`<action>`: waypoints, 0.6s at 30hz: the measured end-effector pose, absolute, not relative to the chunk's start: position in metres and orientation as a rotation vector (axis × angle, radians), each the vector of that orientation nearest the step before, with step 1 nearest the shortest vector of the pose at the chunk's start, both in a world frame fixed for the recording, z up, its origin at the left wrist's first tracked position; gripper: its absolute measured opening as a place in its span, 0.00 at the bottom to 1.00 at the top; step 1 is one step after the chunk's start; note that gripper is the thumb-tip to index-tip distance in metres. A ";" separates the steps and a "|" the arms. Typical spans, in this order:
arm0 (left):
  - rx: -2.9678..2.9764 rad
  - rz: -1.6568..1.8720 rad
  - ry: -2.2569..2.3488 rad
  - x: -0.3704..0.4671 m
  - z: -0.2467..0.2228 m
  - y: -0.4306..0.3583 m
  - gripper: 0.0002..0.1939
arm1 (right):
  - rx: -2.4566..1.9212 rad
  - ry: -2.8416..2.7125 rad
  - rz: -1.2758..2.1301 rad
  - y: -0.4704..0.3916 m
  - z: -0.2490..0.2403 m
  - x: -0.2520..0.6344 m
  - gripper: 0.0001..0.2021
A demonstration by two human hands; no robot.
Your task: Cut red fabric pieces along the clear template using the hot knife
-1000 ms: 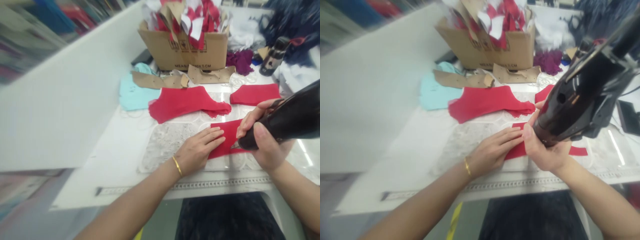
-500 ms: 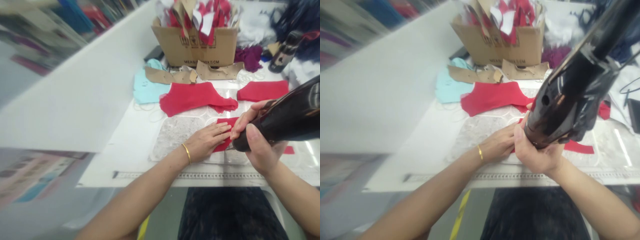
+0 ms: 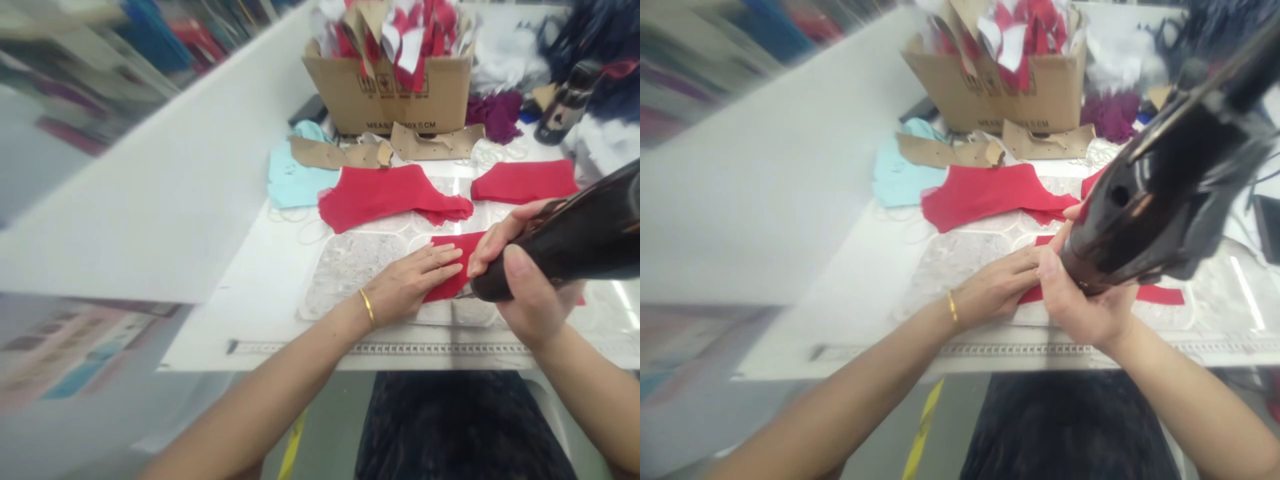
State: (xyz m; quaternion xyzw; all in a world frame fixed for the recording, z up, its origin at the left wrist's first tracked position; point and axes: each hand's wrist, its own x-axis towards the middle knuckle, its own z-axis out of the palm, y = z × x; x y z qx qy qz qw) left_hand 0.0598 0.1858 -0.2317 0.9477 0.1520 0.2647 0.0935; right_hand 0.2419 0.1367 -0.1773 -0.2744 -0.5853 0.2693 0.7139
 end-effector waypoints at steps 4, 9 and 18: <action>2.913 0.718 0.412 0.065 -0.224 0.181 0.29 | -0.532 -1.180 0.646 0.134 -0.172 0.259 0.10; 2.966 0.711 0.297 0.086 -0.224 0.188 0.25 | -0.606 -1.171 0.589 0.134 -0.176 0.268 0.10; 2.878 0.693 0.330 0.101 -0.235 0.201 0.19 | -0.661 -1.253 0.458 0.138 -0.181 0.270 0.10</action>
